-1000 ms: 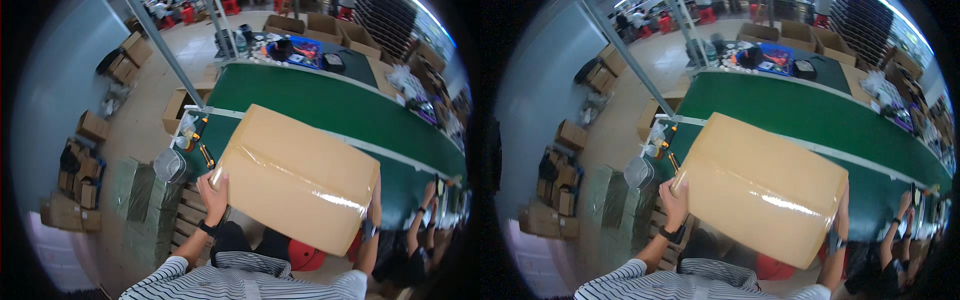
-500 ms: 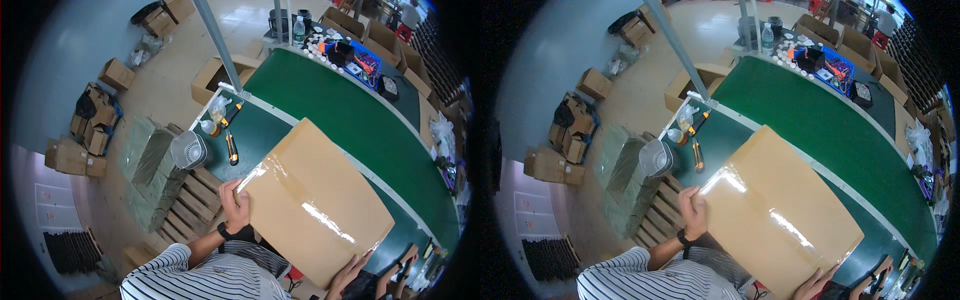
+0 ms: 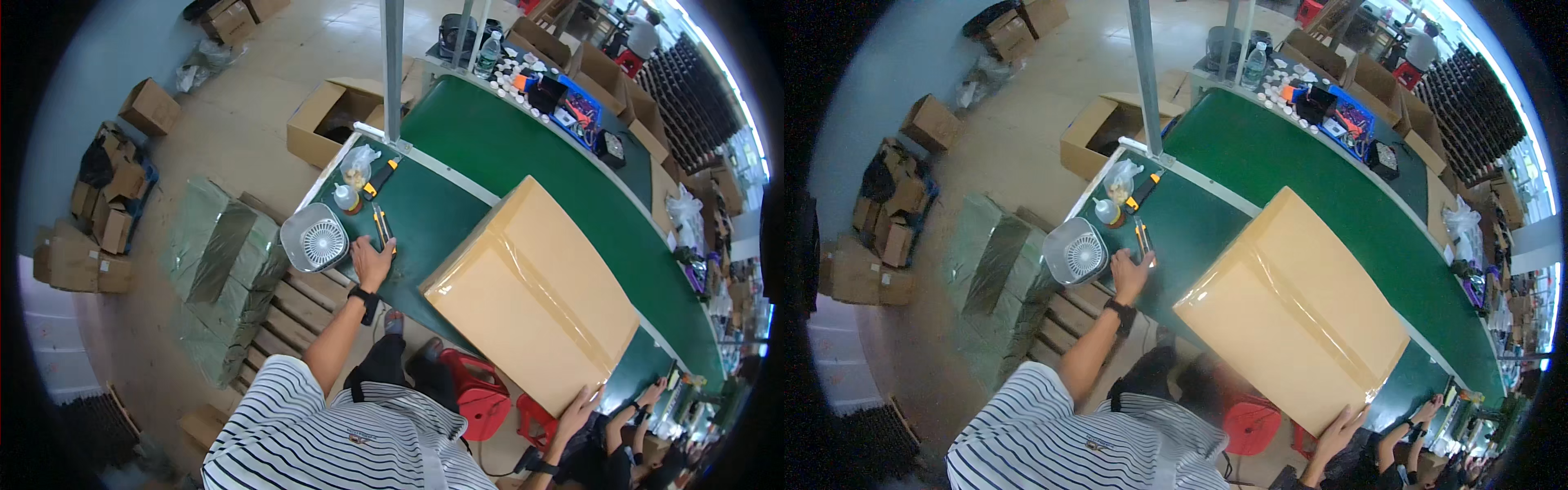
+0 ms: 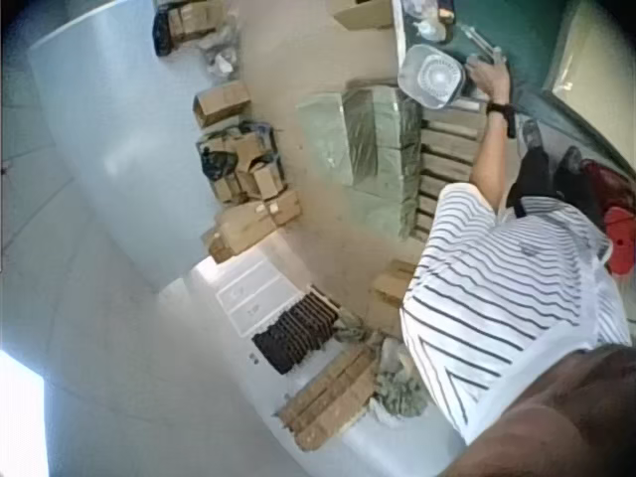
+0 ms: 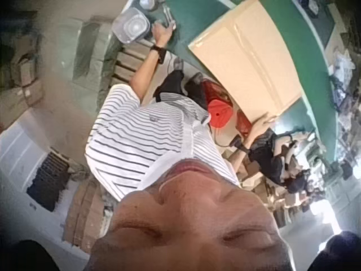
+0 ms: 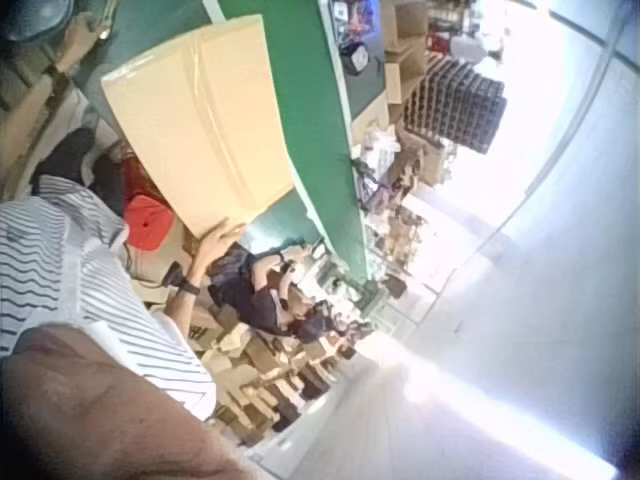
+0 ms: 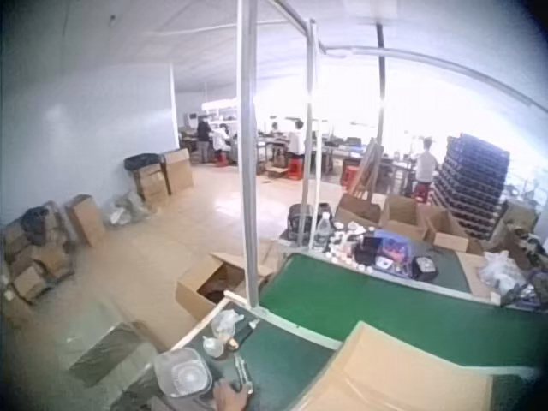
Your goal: The person is unpacking a box from a larger package and placing it on a workbench.
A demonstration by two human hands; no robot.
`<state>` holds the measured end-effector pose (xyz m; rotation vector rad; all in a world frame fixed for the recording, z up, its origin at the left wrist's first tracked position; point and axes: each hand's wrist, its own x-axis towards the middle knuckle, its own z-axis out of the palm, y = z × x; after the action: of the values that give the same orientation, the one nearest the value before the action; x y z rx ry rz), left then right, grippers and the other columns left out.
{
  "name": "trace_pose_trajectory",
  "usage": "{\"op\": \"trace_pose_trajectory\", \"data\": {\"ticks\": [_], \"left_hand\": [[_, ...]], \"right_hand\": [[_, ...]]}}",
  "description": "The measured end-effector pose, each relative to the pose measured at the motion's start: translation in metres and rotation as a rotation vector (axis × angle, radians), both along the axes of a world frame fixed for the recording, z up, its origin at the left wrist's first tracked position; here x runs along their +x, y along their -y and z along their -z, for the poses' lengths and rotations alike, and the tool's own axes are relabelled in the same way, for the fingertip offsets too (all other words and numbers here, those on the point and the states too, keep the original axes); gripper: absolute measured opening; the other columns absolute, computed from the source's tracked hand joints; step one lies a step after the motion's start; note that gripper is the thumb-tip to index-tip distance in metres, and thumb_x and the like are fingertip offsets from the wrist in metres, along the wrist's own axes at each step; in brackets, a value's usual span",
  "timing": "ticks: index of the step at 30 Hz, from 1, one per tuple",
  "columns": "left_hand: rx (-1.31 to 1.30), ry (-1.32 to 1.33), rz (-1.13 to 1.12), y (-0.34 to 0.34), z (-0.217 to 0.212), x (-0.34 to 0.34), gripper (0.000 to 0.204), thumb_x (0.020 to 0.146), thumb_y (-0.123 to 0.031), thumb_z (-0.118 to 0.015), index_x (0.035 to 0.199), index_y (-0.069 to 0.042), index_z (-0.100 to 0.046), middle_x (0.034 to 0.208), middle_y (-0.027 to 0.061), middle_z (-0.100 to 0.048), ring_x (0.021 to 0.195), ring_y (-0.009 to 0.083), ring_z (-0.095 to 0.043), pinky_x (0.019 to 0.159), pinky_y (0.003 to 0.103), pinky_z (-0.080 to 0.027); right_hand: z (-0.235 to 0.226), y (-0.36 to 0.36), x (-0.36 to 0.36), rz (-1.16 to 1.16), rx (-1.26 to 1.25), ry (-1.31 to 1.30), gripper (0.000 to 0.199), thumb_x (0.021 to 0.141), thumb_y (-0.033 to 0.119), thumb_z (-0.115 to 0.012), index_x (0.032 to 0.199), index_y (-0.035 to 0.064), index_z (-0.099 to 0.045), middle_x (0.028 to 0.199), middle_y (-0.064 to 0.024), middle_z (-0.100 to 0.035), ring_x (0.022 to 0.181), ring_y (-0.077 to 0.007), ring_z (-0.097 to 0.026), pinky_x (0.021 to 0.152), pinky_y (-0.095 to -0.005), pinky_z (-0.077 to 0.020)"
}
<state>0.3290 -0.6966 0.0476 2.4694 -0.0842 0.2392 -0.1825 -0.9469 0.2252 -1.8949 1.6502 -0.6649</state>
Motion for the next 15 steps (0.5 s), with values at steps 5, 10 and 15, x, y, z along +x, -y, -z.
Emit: {"op": "trace_pose_trajectory", "data": {"ticks": [5, 10, 15], "left_hand": [[0.091, -0.165, -0.049, 0.027, 0.009, 0.013, 0.051, 0.080, -0.032, -0.084, 0.111, 0.000, -0.057, 0.107, 0.0178, -0.060, 0.110, 0.0389, -0.057, 0.091, 0.048, -0.049], [-0.211, -0.318, 0.269, 0.006, 0.016, 0.008, 0.035, 0.089, -0.020, -0.072, 0.114, -0.003, -0.055, 0.109, 0.0194, -0.059, 0.102, 0.0407, -0.061, 0.086, 0.051, -0.049], [-0.563, -0.773, 0.501, -0.008, -0.118, -0.010, 0.036, 0.098, -0.023, -0.064, 0.129, -0.007, -0.058, 0.106, 0.0209, -0.067, 0.102, 0.0413, -0.065, 0.086, 0.048, -0.050]], "right_hand": [[0.002, -0.043, -0.012, -0.012, -0.106, -0.137, 0.069, 0.109, 0.041, -0.047, 0.157, -0.0060, -0.029, 0.161, -0.0269, -0.035, 0.149, -0.0354, -0.034, 0.122, -0.0407, -0.0272], [-0.004, -0.056, -0.004, -0.012, -0.079, -0.205, 0.069, 0.110, 0.042, -0.043, 0.157, -0.0065, -0.028, 0.161, -0.0278, -0.032, 0.149, -0.0379, -0.033, 0.122, -0.0425, -0.0265], [0.013, -0.051, 0.003, 0.132, -0.213, -0.354, 0.070, 0.110, 0.046, -0.039, 0.156, -0.0067, -0.031, 0.156, -0.0308, -0.038, 0.142, -0.0432, -0.040, 0.117, -0.0465, -0.0317]]}}
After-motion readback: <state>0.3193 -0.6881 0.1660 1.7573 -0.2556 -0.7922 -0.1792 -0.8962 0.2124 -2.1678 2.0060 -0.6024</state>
